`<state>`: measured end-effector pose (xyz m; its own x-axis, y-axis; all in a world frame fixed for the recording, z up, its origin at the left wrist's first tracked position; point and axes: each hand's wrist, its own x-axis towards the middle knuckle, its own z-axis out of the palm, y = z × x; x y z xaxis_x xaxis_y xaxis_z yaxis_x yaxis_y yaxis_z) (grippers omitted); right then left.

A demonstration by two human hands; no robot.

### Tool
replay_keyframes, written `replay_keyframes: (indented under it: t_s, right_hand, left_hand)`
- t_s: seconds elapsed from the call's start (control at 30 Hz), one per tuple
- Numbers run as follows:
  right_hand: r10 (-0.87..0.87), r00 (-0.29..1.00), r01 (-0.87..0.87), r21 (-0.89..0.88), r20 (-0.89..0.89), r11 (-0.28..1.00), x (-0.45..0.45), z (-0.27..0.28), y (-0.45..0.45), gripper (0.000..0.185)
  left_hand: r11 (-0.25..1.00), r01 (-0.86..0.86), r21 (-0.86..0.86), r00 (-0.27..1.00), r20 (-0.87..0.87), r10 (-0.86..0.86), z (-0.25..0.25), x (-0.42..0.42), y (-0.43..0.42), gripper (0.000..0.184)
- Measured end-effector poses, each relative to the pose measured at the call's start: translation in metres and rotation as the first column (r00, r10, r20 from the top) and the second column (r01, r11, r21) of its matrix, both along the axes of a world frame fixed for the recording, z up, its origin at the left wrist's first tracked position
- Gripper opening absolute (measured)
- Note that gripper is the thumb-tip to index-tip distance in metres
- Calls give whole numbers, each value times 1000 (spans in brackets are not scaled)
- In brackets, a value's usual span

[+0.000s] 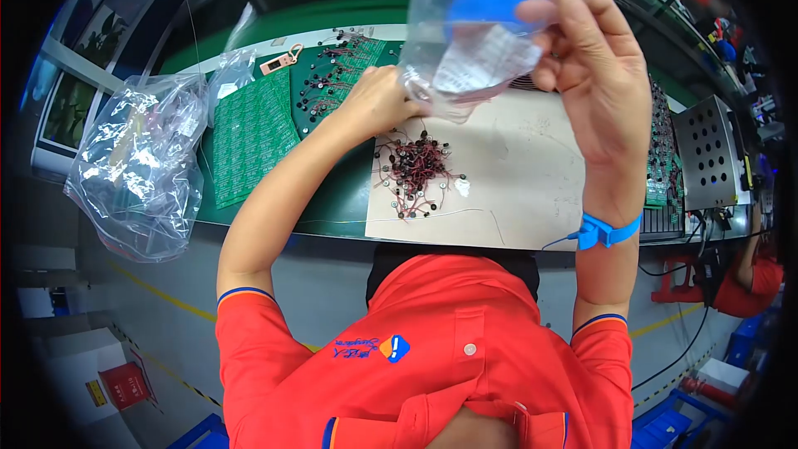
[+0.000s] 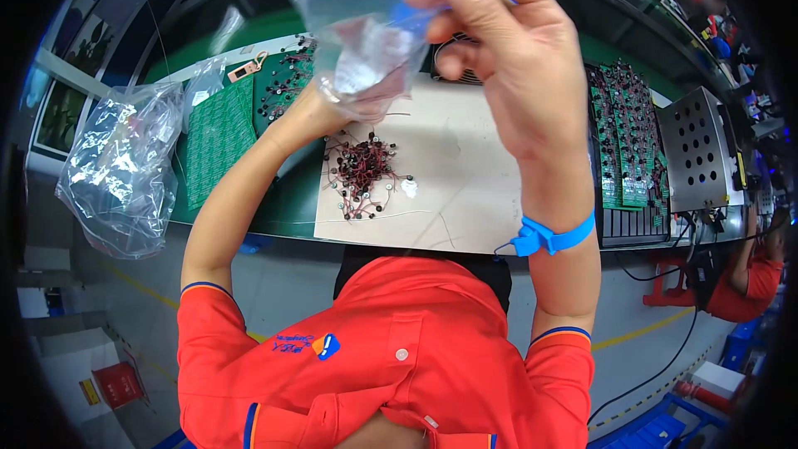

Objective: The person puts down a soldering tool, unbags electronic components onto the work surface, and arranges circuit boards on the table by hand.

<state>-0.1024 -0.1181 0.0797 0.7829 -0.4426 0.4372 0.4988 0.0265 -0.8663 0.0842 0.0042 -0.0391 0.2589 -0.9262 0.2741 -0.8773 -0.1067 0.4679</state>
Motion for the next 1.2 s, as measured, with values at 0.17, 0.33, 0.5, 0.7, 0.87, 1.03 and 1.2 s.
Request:
replay_keyframes:
  t_s: [0.17,0.33,0.5,0.7,0.87,1.03,1.2]
  right_hand:
    - [-137,990,129,168,42,977,-19,-6,-13,17]
    - [-162,987,155,324,-5,933,-30,-22,-34,14]
    - [-192,981,190,439,-41,878,-21,-32,-32,13]
    - [-340,936,348,108,-86,931,-31,-36,-33,12]
    - [-372,916,381,34,-147,924,-43,-30,-25,10]
    - [-451,892,452,16,-37,892,-32,-58,13,9]
    - [-156,848,146,-60,-507,988,-98,-69,12,13]
  left_hand:
    - [982,-58,177,988,151,31,20,-1,-18,16]
    - [999,-29,17,974,-225,32,35,1,-18,35]
    - [895,164,-415,205,-873,-442,64,-45,0,50]
    - [997,24,-69,472,-879,-72,71,-59,14,45]
    - [953,-49,-300,551,-804,-224,85,-86,8,36]
    - [941,-149,-303,553,-815,-174,79,-101,-16,29]
    - [741,-468,-481,359,-870,-337,58,-102,-27,23]
